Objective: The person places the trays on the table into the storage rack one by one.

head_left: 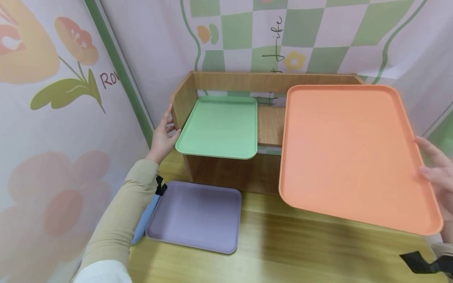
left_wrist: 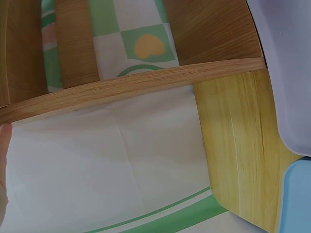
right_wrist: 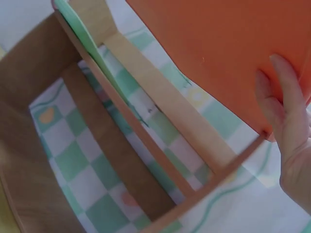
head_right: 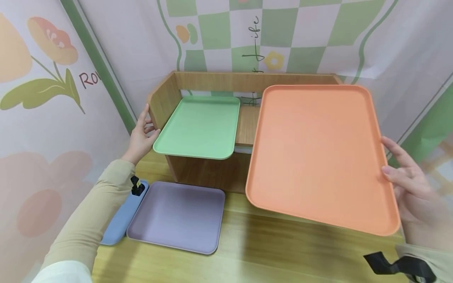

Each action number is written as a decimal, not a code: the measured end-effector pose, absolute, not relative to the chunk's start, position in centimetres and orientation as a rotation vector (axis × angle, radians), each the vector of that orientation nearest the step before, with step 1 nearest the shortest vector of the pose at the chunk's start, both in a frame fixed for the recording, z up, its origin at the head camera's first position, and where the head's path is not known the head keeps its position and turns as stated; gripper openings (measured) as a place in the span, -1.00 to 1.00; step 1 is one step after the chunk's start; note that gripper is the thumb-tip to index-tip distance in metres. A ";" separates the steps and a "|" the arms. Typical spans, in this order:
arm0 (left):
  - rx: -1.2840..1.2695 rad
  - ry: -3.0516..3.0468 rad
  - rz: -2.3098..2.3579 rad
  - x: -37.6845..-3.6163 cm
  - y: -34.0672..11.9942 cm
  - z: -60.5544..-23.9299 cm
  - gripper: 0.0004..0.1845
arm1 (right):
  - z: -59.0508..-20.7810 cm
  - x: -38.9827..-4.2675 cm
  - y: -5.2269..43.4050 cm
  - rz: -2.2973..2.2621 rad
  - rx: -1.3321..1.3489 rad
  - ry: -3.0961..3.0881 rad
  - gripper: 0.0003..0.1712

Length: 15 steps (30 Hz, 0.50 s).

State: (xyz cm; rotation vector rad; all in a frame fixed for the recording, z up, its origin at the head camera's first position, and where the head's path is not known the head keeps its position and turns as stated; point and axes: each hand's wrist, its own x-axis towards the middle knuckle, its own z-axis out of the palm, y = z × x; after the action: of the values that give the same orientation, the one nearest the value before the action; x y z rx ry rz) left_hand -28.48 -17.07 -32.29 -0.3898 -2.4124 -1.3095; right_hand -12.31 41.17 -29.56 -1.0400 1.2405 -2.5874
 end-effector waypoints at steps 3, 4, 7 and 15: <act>-0.388 -2.410 -1.304 -28.5 -17.0 -32.2 -0.11 | -29.4 -12.2 39.6 -2.621 -0.910 1.050 -0.32; -0.387 -2.408 -1.301 -28.5 -17.0 -32.1 -0.11 | -29.4 -12.4 39.3 -2.601 -0.894 1.050 -0.31; -0.382 -2.405 -1.308 -28.6 -17.0 -32.1 -0.11 | -29.7 -12.8 38.7 -2.499 -0.884 1.004 -0.30; -0.382 -2.416 -1.344 -28.4 -16.9 -32.2 -0.11 | -32.3 -13.9 37.3 -2.442 -0.937 0.840 -0.33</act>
State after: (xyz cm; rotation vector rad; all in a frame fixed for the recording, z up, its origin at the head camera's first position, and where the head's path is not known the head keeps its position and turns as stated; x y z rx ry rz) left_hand -28.36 -16.86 -32.15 -0.3819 -2.4157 -1.3443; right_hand -13.91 37.25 -32.35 -0.9370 0.8398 -2.4424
